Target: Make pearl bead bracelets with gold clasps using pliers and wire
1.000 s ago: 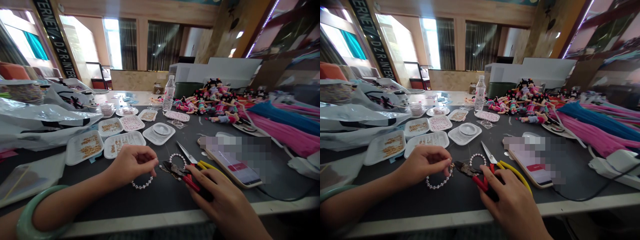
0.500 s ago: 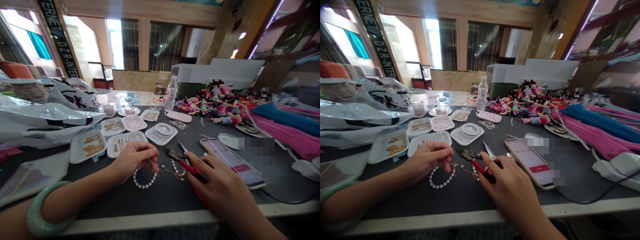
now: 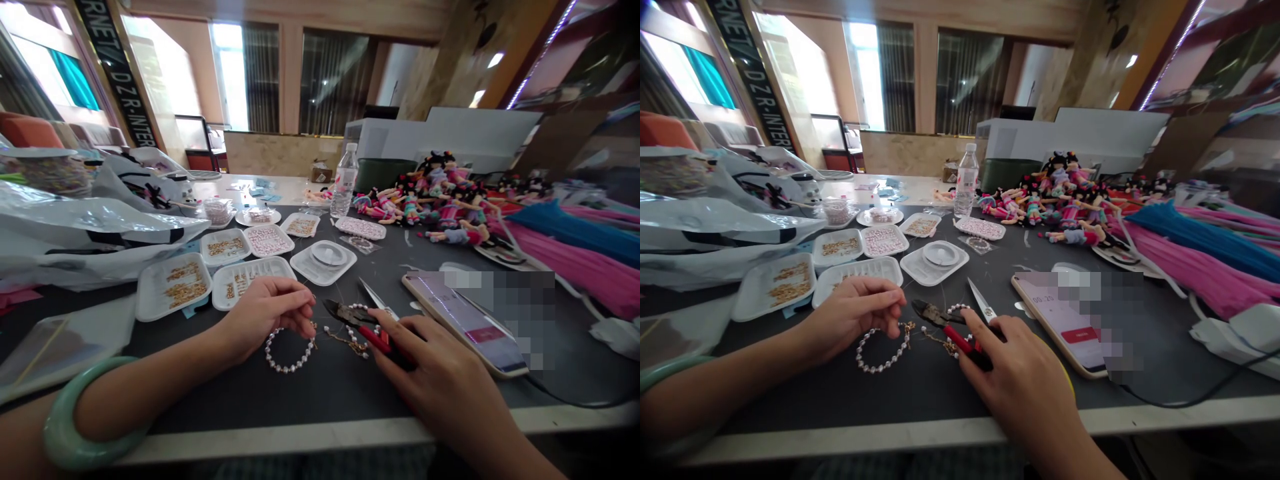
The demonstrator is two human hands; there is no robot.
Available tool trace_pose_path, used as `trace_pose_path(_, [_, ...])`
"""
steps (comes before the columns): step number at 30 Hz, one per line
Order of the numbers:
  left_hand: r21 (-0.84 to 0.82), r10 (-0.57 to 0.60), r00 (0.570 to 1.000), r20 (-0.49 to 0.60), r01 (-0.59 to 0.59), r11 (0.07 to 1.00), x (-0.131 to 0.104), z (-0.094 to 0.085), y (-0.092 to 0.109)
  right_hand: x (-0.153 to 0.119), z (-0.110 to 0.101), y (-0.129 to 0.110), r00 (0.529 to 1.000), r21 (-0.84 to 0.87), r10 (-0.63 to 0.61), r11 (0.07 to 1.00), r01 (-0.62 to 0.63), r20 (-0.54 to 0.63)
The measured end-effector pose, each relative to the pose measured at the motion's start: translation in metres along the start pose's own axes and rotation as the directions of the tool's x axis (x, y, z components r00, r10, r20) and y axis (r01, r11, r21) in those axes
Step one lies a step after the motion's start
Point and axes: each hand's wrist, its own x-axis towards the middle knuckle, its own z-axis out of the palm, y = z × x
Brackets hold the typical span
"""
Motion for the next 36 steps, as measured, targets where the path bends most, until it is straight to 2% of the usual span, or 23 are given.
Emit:
trace_pose_path(16, [0.065, 0.042, 0.998, -0.054, -0.039, 0.997, -0.001, 0.0, 0.001, 0.005, -0.005, -0.003, 0.998, 0.1, 0.068, 0.993, -0.068, 0.008])
trace_pose_path(21, [0.129, 0.068, 0.997, -0.031, -0.064, 0.99, -0.002, 0.003, 0.002, 0.008, -0.009, -0.001, 0.99, 0.035, 0.137, 0.99, -0.137, -0.011])
trace_pose_path(28, [0.182, 0.052, 0.998, 0.028, -0.057, 0.982, -0.005, 0.006, -0.001, 0.011, -0.009, -0.001, 0.965, -0.121, 0.255, 0.962, -0.246, 0.061])
trace_pose_path(36, [0.166, 0.029, 0.997, 0.066, -0.04, 0.985, -0.006, 0.008, -0.005, 0.011, -0.008, -0.006, 0.958, -0.119, 0.281, 0.954, -0.274, 0.053])
